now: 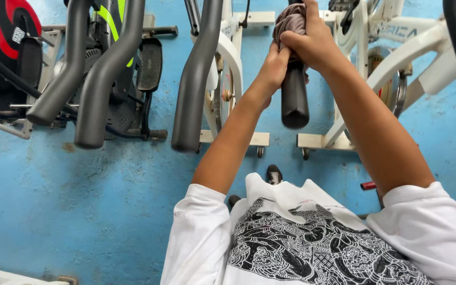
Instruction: Cleaning and wiping down gym equipment using a cloth.
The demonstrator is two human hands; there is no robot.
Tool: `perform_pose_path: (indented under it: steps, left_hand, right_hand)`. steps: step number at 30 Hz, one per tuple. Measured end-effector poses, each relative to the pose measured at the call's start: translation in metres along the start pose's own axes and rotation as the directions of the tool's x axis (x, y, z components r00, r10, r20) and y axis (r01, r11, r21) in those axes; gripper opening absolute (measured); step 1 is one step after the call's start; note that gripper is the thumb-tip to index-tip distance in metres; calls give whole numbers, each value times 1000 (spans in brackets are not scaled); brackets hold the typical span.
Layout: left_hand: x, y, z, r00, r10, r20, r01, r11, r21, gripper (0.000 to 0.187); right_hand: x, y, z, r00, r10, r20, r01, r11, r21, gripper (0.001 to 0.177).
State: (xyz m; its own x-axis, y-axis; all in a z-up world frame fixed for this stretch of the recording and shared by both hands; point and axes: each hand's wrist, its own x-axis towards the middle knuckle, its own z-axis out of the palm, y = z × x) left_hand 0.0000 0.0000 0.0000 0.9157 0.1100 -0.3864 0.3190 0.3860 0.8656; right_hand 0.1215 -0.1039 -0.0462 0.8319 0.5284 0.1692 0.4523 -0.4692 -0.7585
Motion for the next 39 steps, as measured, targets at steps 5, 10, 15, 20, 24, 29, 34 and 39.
perform_pose_path:
  steps: [5, 10, 15, 20, 24, 29, 34, 39]
  left_hand:
    - [-46, -13, -9, 998, -52, 41, 47, 992, 116, 64]
    - [-86, -22, -12, 988, -20, 156, 3, 994, 109, 86]
    - [-164, -36, -6, 803, 483, 351, -559, 814, 157, 73]
    - [-146, -34, -6, 771, 528, 354, -589, 804, 85, 64]
    - [-107, -36, 5, 824, 510, 248, -461, 857, -231, 68]
    - [-36, -54, 7, 894, 420, 155, -365, 885, -289, 68]
    - [102, -61, -14, 895, 442, 54, -405, 860, -310, 63]
    - [210, -49, -23, 829, 538, 155, -339, 702, -626, 59]
  right_hand:
    - [-57, -44, 3, 996, 59, 70, -78, 951, 298, 71]
    - [-118, -96, -9, 964, 232, 130, -266, 837, 479, 80]
    - [-206, -159, -12, 988, -79, -136, 120, 937, 327, 64]
    - [-176, -137, -23, 992, -114, -52, 125, 922, 367, 63]
    - [-123, -110, -37, 972, -114, 203, 25, 919, 393, 64]
    - [-67, -67, -32, 938, -82, 337, -28, 950, 311, 71]
    - [25, 1, -9, 995, -56, 82, 51, 997, 66, 81]
    - [142, 20, -15, 983, -62, 175, 92, 981, -170, 92]
